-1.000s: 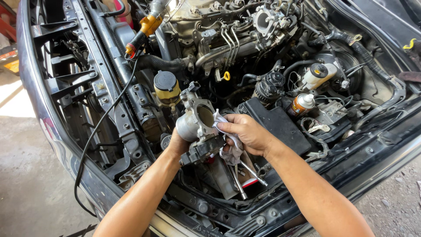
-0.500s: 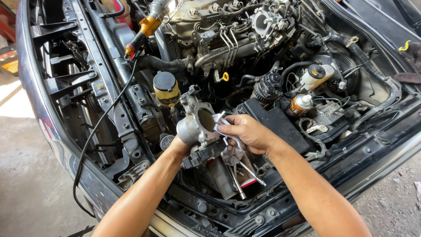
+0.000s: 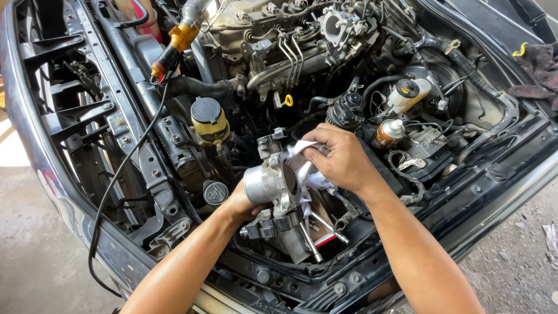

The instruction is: The person cleans a removed throttle body at the open engine bay of a car. They wipe the throttle body's bore, flange and outer surfaces with a white cloth, spray cleaning solution onto and inside the part, and continue wiping and turning it to clean all sides.

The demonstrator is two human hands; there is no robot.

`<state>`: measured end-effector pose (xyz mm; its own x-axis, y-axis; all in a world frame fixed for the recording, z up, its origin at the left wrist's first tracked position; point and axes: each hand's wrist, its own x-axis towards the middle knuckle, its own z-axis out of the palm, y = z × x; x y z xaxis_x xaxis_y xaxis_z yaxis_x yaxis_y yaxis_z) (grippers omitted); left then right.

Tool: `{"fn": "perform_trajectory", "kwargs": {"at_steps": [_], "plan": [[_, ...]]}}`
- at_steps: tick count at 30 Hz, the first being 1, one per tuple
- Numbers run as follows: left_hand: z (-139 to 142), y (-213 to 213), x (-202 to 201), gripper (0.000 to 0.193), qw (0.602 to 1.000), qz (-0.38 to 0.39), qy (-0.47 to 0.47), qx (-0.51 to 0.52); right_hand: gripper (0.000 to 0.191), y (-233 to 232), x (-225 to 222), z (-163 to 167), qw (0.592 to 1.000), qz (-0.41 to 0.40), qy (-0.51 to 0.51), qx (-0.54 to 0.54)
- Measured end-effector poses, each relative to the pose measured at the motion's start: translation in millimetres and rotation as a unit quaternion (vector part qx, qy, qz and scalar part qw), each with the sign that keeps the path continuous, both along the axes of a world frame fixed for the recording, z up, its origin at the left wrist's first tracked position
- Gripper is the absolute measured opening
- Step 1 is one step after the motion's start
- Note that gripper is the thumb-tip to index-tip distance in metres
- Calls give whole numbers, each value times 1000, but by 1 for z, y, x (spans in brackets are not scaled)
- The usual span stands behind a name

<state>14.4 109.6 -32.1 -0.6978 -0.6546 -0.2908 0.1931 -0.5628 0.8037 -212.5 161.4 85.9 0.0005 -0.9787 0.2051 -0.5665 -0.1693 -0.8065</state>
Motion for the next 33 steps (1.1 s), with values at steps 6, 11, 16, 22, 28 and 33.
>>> {"fn": "perform_trajectory", "kwargs": {"at_steps": [6,11,16,22,28,33], "plan": [[-8,0,6,25,1000,-3,-28,11,33,-3,-12,8,996,77,-19,41],[-31,-2,6,25,999,3,0,40,58,-11,-19,-4,980,167,7,107],[-35,-10,4,25,999,15,3,-28,37,-19,-5,-37,903,186,-203,330],[-10,-15,6,29,999,43,-2,24,29,-20,16,-62,862,136,-383,304],[-9,-30,15,28,985,36,5,-169,29,-16,23,-61,849,99,-412,316],[-20,-31,10,34,979,143,53,-131,29,-13,27,-51,833,64,-434,338]]}}
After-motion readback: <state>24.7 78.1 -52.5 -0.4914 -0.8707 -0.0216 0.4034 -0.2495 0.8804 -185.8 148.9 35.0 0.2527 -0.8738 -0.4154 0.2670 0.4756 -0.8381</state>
